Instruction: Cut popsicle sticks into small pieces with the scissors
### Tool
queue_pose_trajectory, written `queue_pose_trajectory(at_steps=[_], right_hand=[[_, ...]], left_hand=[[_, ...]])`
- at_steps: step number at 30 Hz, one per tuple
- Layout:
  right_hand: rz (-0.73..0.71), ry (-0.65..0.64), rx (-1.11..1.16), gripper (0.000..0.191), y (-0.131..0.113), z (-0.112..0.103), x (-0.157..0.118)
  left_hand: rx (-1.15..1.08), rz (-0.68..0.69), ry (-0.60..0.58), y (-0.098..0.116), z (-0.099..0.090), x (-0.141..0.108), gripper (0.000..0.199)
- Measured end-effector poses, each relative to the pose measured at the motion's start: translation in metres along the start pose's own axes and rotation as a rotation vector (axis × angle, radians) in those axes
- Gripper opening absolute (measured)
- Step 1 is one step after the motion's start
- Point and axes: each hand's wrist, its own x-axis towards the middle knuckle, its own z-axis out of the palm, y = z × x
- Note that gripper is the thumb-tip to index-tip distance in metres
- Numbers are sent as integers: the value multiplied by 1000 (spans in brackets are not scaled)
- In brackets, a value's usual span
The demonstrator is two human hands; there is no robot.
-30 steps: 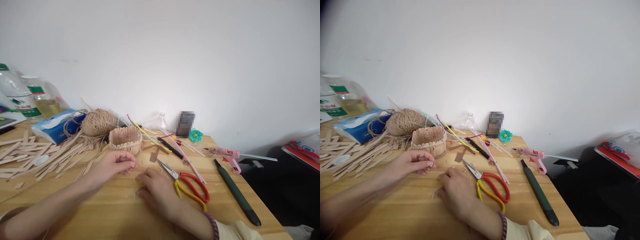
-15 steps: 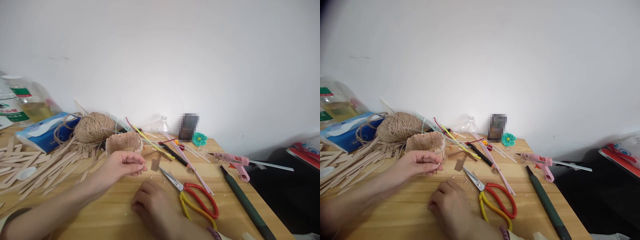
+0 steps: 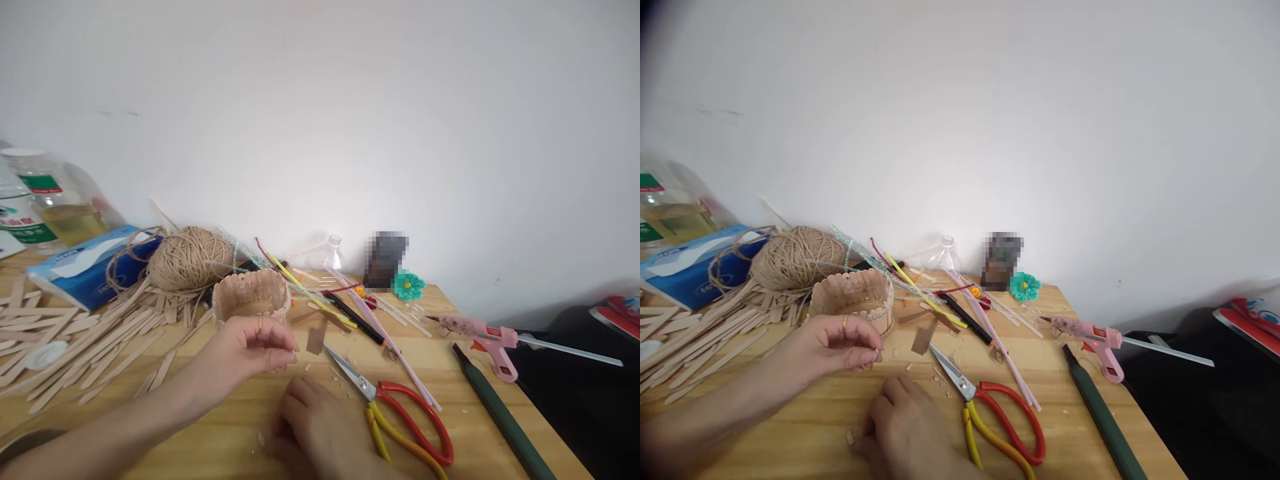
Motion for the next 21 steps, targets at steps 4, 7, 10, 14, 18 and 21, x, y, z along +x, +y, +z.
queue_pose_trajectory(at_steps=[4, 7, 10, 14, 18, 21], right_hand=[[-47, 46, 66, 26, -1, 2, 0], [-85, 51, 131, 9, -1, 7, 2], [-62, 70, 172, 8, -3, 11, 4], [-51, 94, 212, 17, -2, 6, 4], [141, 184, 563, 13, 5, -18, 2], [230, 333, 922, 6, 12, -40, 4]], left_hand=[[66, -22, -8, 2, 1, 0, 8], [69, -47, 9, 3, 1, 0, 10], [19, -82, 20, 6, 1, -2, 10], [-37, -105, 39, 7, 0, -3, 11], [-29, -91, 60, 6, 0, -4, 12], [-43, -61, 59, 6, 1, -5, 10]])
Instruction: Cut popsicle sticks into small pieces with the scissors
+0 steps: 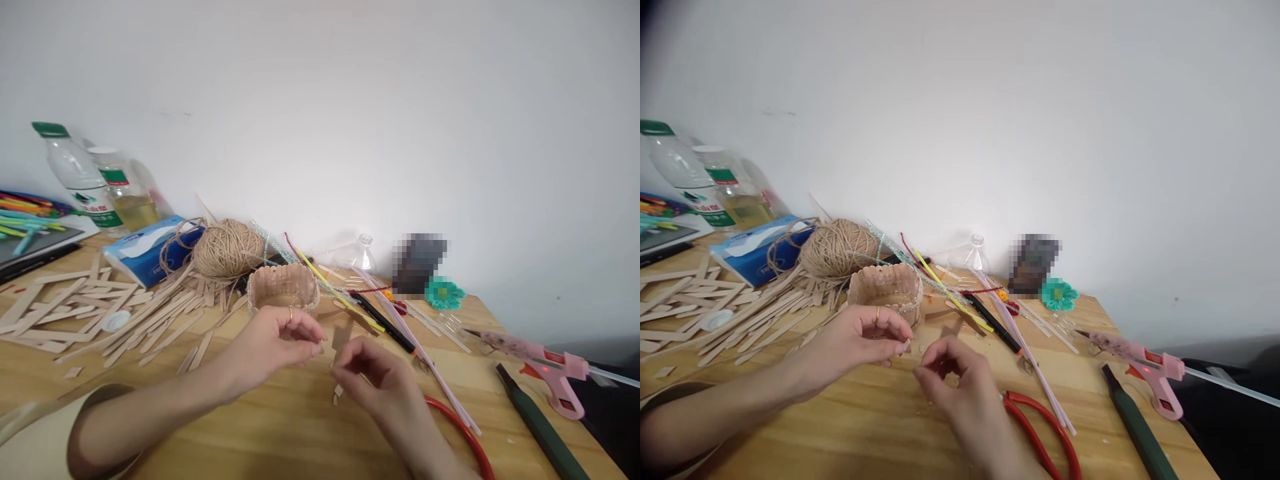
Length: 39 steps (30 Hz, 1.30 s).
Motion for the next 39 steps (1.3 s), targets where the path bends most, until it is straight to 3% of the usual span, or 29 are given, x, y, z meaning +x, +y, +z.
queue_pose_trajectory(at_steps=[3, 15, 21, 30, 39], right_hand=[[4, 11, 165, 11, -9, -10, 9], [14, -7, 269, 15, -11, -1, 21], [73, -24, 275, 10, -12, -4, 21], [62, 39, 215, 16, -11, -8, 25], [-58, 94, 151, 12, -13, -7, 20]], left_hand=[[-35, -4, -2, 0, 1, -1, 12], [-131, -40, 52, 0, 5, 1, 15], [-149, -27, 33, 0, 4, 1, 10], [-194, -38, 95, -4, 4, 1, 9], [-277, -68, 73, 0, 4, 0, 9]])
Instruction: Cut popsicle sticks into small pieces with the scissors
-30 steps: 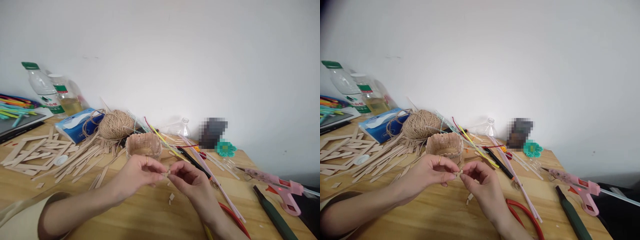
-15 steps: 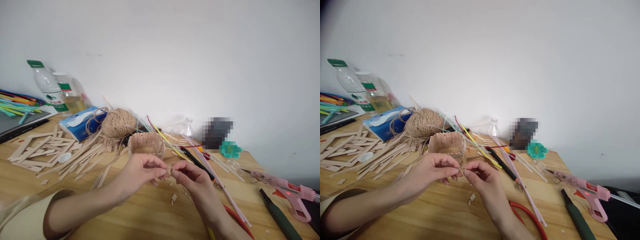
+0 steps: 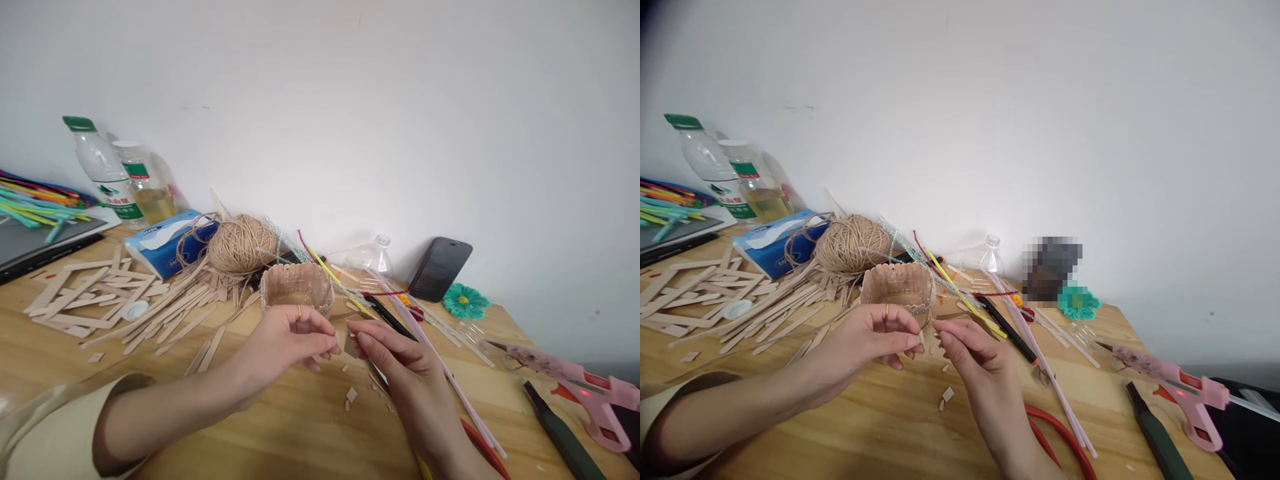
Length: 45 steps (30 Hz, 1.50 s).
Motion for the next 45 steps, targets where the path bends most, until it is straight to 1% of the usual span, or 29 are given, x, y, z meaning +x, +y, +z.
queue_pose_trajectory(at_steps=[3, 6, 12, 15, 18, 27, 34, 39, 45], right_hand=[[67, 53, 99, 10, 0, 2, -1], [136, 98, 166, 12, 2, 5, -2], [153, 92, 225, 8, 0, 15, -8], [184, 73, 281, 8, -3, 20, -10], [216, 72, 284, 8, -4, 22, -11], [242, 64, 333, 10, -2, 22, -10], [210, 83, 308, 9, -4, 22, -11], [242, 90, 329, 8, -4, 23, -11], [260, 92, 334, 10, -3, 23, -11]], left_hand=[[7, 2, 0, 0, 1, -1, 9], [5, -1, 2, 0, 1, -1, 9], [-1, -7, -15, 0, 3, -2, 6], [-13, 8, -38, 0, 3, -3, 4], [-23, 22, -52, -1, 2, -3, 4], [-52, 26, -42, -1, 3, -4, 4], [-56, 24, -52, -1, 3, -3, 4], [-39, 22, -11, -2, 2, -3, 5], [-13, 36, -11, -3, 1, -3, 3]])
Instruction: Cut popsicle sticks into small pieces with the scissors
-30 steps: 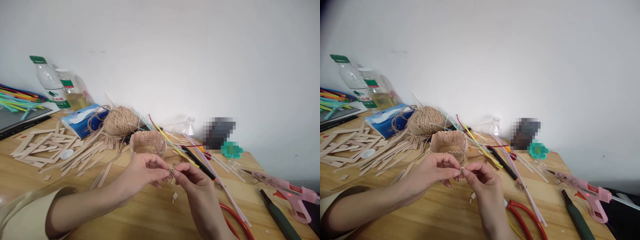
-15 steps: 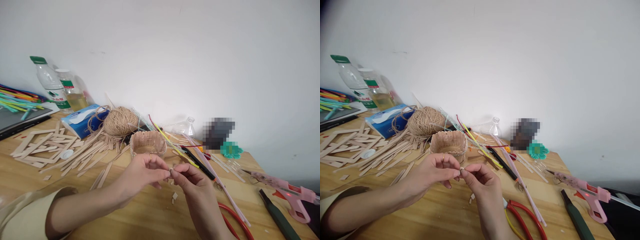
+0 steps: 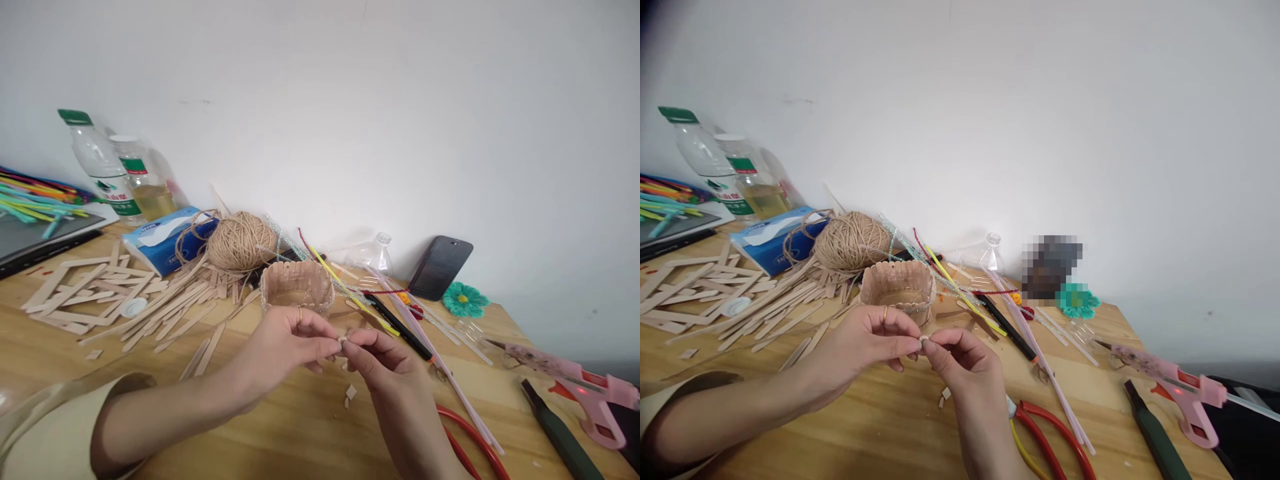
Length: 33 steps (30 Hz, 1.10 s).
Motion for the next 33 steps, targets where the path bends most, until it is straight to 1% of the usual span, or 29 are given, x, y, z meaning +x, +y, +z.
queue_pose_trajectory(at_steps=[5, 10, 14, 20, 25, 29, 33], right_hand=[[14, 6, 8, 11, 1, 0, -1], [17, 43, -11, 11, 0, 1, 0], [5, 22, -65, 9, -2, 0, 0], [-39, 21, -137, 10, -3, 0, 0], [-28, -15, -136, 8, -4, 0, 1], [-2, -25, -165, 11, -4, -2, 3], [10, -38, -167, 13, -4, -4, 4]], left_hand=[[3, -11, 6, 0, 0, 1, 3], [15, -7, 4, 3, 1, 1, 3], [47, -13, 18, 5, 3, -1, 4], [79, -23, 34, 5, 2, 0, 8], [88, -9, 24, 4, 2, 1, 11], [55, -26, 26, 2, 1, 1, 8], [80, -15, 20, 0, 0, 1, 7]])
